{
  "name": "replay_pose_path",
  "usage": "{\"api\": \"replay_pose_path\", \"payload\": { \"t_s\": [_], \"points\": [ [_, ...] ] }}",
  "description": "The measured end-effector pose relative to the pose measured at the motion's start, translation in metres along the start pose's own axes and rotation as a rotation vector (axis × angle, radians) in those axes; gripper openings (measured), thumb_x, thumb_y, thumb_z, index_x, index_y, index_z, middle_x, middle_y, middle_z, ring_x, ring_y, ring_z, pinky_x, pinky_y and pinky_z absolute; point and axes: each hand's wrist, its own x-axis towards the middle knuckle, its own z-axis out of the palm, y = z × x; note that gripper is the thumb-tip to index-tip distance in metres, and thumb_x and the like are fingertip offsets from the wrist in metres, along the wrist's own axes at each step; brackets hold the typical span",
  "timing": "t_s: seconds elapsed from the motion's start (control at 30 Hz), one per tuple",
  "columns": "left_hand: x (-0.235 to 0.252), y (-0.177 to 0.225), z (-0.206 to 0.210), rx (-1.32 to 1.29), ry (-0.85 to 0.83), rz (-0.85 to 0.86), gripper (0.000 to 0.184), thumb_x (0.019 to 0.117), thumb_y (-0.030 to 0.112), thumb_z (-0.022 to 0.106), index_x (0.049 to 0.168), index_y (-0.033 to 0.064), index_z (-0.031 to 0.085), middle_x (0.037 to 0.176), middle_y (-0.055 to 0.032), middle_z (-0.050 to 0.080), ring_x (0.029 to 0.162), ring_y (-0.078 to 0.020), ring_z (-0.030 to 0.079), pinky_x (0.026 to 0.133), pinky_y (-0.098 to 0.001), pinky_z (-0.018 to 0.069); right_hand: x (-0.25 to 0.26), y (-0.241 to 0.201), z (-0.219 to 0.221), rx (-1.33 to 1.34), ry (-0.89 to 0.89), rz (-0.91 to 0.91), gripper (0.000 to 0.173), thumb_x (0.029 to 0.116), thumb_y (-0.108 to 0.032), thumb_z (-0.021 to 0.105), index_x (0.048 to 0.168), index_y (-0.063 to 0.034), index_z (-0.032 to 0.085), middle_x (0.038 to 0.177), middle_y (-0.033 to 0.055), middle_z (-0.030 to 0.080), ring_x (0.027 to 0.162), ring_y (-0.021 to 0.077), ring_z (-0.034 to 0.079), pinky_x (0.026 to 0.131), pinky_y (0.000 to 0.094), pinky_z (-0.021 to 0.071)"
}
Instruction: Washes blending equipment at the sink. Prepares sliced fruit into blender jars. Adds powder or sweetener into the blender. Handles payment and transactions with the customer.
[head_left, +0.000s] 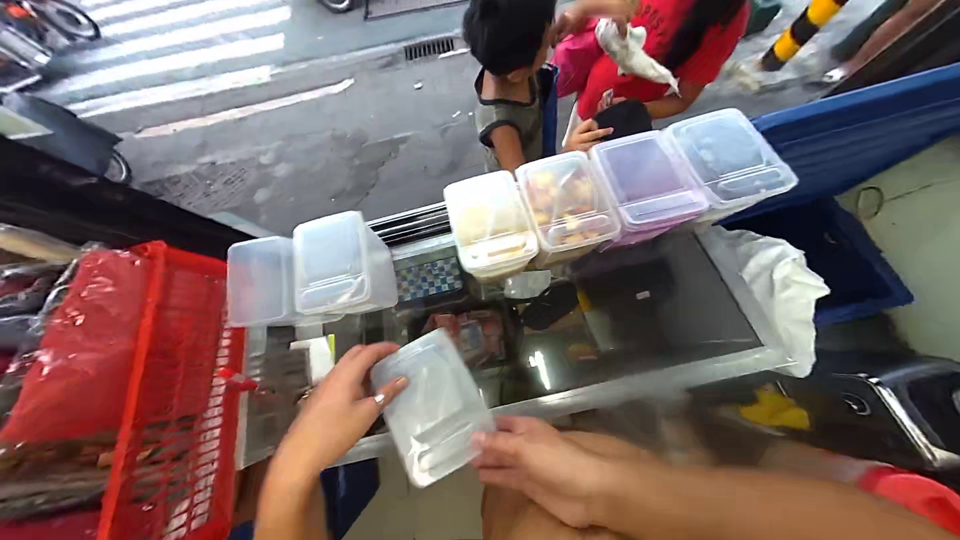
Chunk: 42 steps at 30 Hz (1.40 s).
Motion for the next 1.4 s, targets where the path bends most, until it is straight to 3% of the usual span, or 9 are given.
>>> {"api": "replay_pose_path", "payload": {
  "t_s": [0.53,0.77,0.87,0.93,1.0,1.1,1.17,1.23,1.4],
  "points": [
    [0.210,0.056,-0.070,0.448,0.110,0.042,0.046,0.0990,0.038,0.053,0.136,0.0122,0.064,0.137,-0.0209,0.062,0.135,-0.0462,0.047,0.106,-0.0712,0.0352,0.110,-0.109,0.091,0.283,0.377,-0.529,0.069,0.1064,-0.035,0.057,0.157,-0.0019,0.024,0.145,0.0274,0.049,0.120,0.0336,0.065,0.096,0.0408,0.0580],
    [0.183,0.046,-0.054,0.431,0.424,0.388,0.047,0.1034,0.028,0.050,0.148,0.0145,0.052,0.144,-0.0244,0.055,0.134,-0.0501,0.049,0.103,-0.0779,0.0357,0.063,-0.063,0.041,0.033,0.167,-0.682,0.064,0.1037,-0.022,0.061,0.155,0.0000,0.030,0.128,0.0213,0.064,0.108,0.0278,0.069,0.092,0.0436,0.0585],
    [0.139,0.095,0.008,0.049,0.523,0.848,0.022,0.0969,0.002,0.045,0.092,-0.0080,0.064,0.088,-0.0178,0.066,0.086,-0.0219,0.063,0.082,-0.0400,0.0502,0.016,-0.003,-0.046,-0.387,0.170,-0.911,0.038,0.1027,-0.011,0.061,0.137,0.0067,0.058,0.121,0.0212,0.068,0.107,0.0250,0.069,0.097,0.0419,0.0561],
    [0.112,0.132,0.079,-0.282,0.306,0.966,0.024,0.1038,0.009,0.041,0.093,-0.0036,0.058,0.087,0.0004,0.062,0.084,0.0019,0.058,0.079,-0.0180,0.0476,-0.008,0.048,-0.117,-0.694,0.413,-1.006,0.026,0.1012,-0.016,0.064,0.122,-0.0004,0.071,0.114,0.0147,0.072,0.106,0.0226,0.070,0.099,0.0423,0.0557],
    [0.085,0.177,0.160,-0.367,0.103,0.955,0.019,0.1038,0.020,0.054,0.101,0.0014,0.056,0.088,0.0056,0.059,0.079,0.0052,0.057,0.073,-0.0156,0.0509,-0.042,0.097,-0.179,-0.813,0.732,-0.885,0.026,0.0998,-0.027,0.068,0.115,-0.0060,0.073,0.112,0.0106,0.073,0.109,0.0238,0.069,0.102,0.0465,0.0539],
    [0.065,0.238,0.289,-0.288,-0.074,1.190,0.028,0.0897,0.013,0.062,0.063,0.0061,0.057,0.065,-0.0038,0.058,0.068,-0.0162,0.060,0.069,-0.0336,0.0527,-0.095,0.166,-0.248,-0.455,1.122,-0.647,0.034,0.0980,-0.036,0.069,0.105,-0.0030,0.067,0.092,0.0132,0.068,0.089,0.0271,0.068,0.085,0.0509,0.0571],
    [0.045,0.280,0.360,-0.174,-0.372,1.320,0.012,0.0794,0.002,0.064,0.072,0.0090,0.068,0.094,-0.0103,0.071,0.098,-0.0279,0.067,0.087,-0.0447,0.0557,-0.119,0.210,-0.285,-0.084,1.313,-0.603,0.031,0.0966,-0.026,0.068,0.109,0.0012,0.062,0.091,0.0146,0.066,0.083,0.0260,0.067,0.079,0.0471,0.0572],
    [0.024,0.321,0.423,0.090,-0.720,1.337,0.043,0.0794,-0.001,0.075,0.121,0.0094,0.073,0.156,-0.0210,0.044,0.148,-0.0406,0.037,0.118,-0.0601,0.0348,-0.136,0.251,-0.317,0.228,1.433,-0.609,0.038,0.0959,-0.016,0.068,0.128,0.0009,0.054,0.101,0.0159,0.068,0.089,0.0254,0.070,0.082,0.0448,0.0598],
    [-0.001,0.417,0.576,0.694,-0.830,1.380,0.060,0.0835,0.019,0.080,0.137,0.0042,0.058,0.153,-0.0172,0.049,0.148,-0.0340,0.039,0.123,-0.0603,0.0224,-0.173,0.311,-0.392,0.670,1.466,-0.699,0.027,0.0992,-0.012,0.065,0.121,0.0034,0.059,0.099,0.0165,0.071,0.084,0.0246,0.072,0.079,0.0426,0.0623]
  ]
}}
